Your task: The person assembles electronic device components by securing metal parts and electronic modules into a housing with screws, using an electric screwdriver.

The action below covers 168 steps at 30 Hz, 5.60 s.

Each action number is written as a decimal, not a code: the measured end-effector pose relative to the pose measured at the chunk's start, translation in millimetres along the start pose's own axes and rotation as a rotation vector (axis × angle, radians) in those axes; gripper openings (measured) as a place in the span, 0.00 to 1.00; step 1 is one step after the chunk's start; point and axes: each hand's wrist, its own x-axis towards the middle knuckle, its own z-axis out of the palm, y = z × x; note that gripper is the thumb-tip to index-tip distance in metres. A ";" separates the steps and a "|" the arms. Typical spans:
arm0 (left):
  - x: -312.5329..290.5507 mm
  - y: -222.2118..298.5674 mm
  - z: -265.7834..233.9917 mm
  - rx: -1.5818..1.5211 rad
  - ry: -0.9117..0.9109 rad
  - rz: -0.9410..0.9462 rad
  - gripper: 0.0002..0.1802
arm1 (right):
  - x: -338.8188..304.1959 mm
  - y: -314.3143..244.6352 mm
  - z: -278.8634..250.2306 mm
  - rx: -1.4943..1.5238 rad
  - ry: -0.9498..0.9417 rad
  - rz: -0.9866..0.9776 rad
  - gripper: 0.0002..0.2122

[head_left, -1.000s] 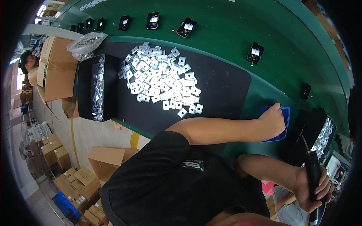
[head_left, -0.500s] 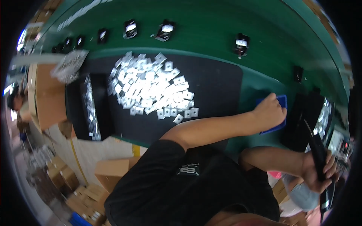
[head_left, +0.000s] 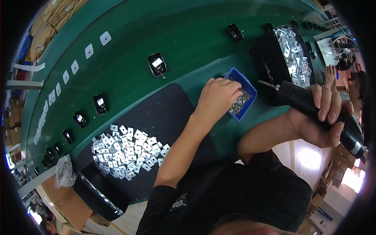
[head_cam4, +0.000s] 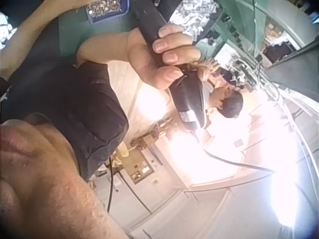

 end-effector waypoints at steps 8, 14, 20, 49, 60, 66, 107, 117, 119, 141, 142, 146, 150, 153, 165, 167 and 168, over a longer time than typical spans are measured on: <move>3.2 0.5 -15.9 -0.172 -0.036 -0.141 0.11 | -0.7 1.7 -4.2 -0.015 -0.035 0.000 0.19; 2.8 0.9 -22.8 -0.754 0.119 -0.426 0.06 | 0.0 4.8 -1.9 0.014 -0.057 0.027 0.19; 8.6 19.9 -22.5 -1.181 0.201 -0.575 0.18 | 1.3 11.8 18.6 0.102 -0.007 0.074 0.18; 0.2 46.4 -31.2 -0.819 0.378 -0.418 0.24 | -3.3 24.0 38.4 0.106 -0.049 0.153 0.17; -1.6 57.2 -47.7 -0.882 0.257 -0.478 0.25 | -4.2 33.1 41.9 0.293 -0.057 0.043 0.13; 1.9 55.7 -51.4 -1.137 0.149 -0.604 0.26 | -2.9 39.6 41.8 0.297 -0.145 0.012 0.15; -173.5 -11.6 -235.0 0.622 0.121 -0.886 0.12 | -5.3 -13.0 -76.6 0.569 0.191 -0.214 0.17; -166.4 -7.1 -224.2 0.613 0.186 -0.874 0.09 | -5.9 -0.3 -35.5 0.406 0.429 -0.383 0.17; -170.1 -11.1 -224.2 0.611 0.177 -0.842 0.09 | -3.1 -2.5 -42.1 0.454 0.370 -0.359 0.18; -179.8 -12.7 -211.2 0.850 0.148 -0.644 0.08 | 4.6 0.8 -33.9 0.484 0.112 -0.176 0.14; -178.4 -13.4 -210.6 0.846 0.145 -0.639 0.08 | 1.7 -5.5 -33.2 0.392 0.178 -0.158 0.14; -161.4 -12.5 -208.1 0.671 0.162 -0.768 0.08 | -0.5 -0.5 -22.1 0.644 0.179 -0.159 0.13; -164.5 -9.5 -213.0 0.656 0.271 -0.861 0.08 | 6.2 26.3 7.1 0.656 -0.042 -0.068 0.10; -144.7 -10.9 -207.7 0.501 0.382 -0.804 0.07 | 2.5 28.0 6.2 0.528 -0.048 -0.117 0.08; 81.3 -49.5 -90.1 0.356 0.088 -0.120 0.11 | 1.9 27.3 9.4 0.348 -0.013 -0.115 0.14; 110.3 -65.9 -56.5 0.332 0.100 -0.135 0.10 | 5.9 16.0 6.6 0.279 -0.034 -0.104 0.13; 117.5 -74.7 -45.8 0.321 0.097 -0.158 0.09 | 6.0 15.0 7.6 0.269 -0.017 -0.097 0.14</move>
